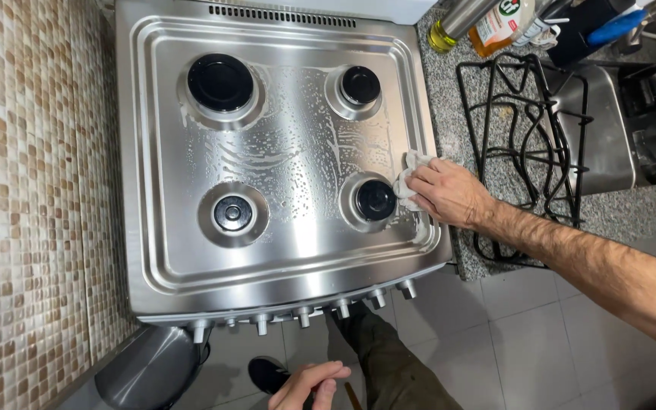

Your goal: The recorder is cleaning a gas stove with a cloth and water.

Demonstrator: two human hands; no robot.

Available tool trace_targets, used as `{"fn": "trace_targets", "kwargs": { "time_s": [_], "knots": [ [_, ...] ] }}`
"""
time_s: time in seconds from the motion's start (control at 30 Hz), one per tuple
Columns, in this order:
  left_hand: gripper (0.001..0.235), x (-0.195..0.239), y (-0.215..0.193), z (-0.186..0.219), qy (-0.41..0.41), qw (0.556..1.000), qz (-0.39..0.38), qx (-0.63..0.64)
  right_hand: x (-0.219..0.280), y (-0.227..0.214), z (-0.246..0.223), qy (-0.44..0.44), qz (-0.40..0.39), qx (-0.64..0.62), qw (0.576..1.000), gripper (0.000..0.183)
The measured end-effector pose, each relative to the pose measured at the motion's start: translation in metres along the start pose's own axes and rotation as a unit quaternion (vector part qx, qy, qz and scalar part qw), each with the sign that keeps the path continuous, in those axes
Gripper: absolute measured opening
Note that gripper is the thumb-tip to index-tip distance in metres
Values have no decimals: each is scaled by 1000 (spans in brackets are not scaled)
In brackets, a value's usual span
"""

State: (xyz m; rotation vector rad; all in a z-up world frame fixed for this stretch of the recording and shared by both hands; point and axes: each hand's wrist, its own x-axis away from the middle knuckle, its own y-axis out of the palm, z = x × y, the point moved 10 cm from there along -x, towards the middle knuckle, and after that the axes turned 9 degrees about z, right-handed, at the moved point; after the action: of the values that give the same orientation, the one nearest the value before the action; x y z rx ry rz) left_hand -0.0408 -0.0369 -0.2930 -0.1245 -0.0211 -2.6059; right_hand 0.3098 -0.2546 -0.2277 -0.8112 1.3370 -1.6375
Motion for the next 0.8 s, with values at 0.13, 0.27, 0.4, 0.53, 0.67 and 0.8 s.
{"fn": "trace_targets", "kwargs": {
  "time_s": [0.13, 0.27, 0.4, 0.53, 0.67, 0.8],
  "knots": [
    [18, 4, -18, 27, 47, 999, 0, -6, 15, -6, -32, 31, -12, 16, 999, 20],
    [18, 10, -34, 42, 69, 998, -13, 6, 34, -6, -52, 126, -8, -25, 992, 17],
    [20, 21, -51, 37, 43, 996, -58, 55, 62, 16, -54, 285, -9, -90, 954, 33],
    [23, 32, -63, 26, 22, 994, -69, 82, 58, 8, -72, 363, 24, -132, 922, 38],
    [23, 35, -72, 34, 1, 992, -104, 73, 29, 24, -103, 360, 36, -119, 925, 35],
    [22, 35, -89, 46, -24, 994, -96, 46, -64, 19, -183, 324, 85, -175, 926, 38]
  ]
}}
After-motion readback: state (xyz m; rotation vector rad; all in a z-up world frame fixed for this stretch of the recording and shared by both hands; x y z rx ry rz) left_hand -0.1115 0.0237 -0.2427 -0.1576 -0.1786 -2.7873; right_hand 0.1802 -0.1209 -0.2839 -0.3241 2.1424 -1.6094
